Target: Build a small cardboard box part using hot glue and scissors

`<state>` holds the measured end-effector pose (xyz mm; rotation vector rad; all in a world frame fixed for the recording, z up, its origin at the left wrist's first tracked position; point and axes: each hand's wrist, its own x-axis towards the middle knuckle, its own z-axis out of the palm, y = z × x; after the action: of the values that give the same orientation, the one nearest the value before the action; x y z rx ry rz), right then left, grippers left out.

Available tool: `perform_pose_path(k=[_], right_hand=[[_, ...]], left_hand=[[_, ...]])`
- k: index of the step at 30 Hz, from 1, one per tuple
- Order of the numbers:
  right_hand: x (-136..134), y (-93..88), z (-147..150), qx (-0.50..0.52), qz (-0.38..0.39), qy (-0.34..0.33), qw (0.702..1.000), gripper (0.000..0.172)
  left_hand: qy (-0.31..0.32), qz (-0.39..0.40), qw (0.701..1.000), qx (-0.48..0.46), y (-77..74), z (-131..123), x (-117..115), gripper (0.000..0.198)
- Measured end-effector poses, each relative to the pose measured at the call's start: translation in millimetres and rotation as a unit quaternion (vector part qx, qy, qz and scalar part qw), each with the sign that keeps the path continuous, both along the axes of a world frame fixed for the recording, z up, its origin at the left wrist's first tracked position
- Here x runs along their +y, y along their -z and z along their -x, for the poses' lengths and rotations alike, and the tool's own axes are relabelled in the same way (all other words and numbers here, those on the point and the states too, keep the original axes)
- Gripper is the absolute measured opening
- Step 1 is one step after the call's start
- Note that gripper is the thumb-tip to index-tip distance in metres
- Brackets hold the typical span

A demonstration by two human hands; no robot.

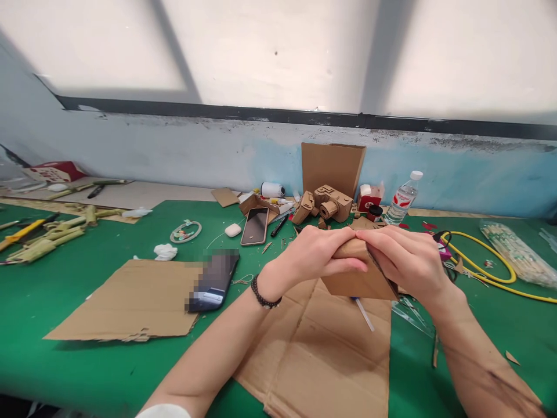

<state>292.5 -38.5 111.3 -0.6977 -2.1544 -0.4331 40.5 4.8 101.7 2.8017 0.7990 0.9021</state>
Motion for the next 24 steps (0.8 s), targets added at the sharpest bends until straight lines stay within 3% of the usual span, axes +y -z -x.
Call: perform_pose_path(k=[10,19,24], right_hand=[[-3,-19.5,-10,-0.067,0.062,-0.017,0.996,0.046],[-5,-5.8,-2,-0.02,0.019,-0.037,0.999,0.027],[-1,-1.3,-3,-0.025,0.021,-0.036,0.999,0.033]], left_hand=[[0.009,0.081,0.997,0.008,-11.8,9,3,0.069],[0.036,0.127,0.991,0.014,-16.1,1,-12,0.056],[0.025,0.154,0.988,0.021,-20.8,4,-10,0.058]])
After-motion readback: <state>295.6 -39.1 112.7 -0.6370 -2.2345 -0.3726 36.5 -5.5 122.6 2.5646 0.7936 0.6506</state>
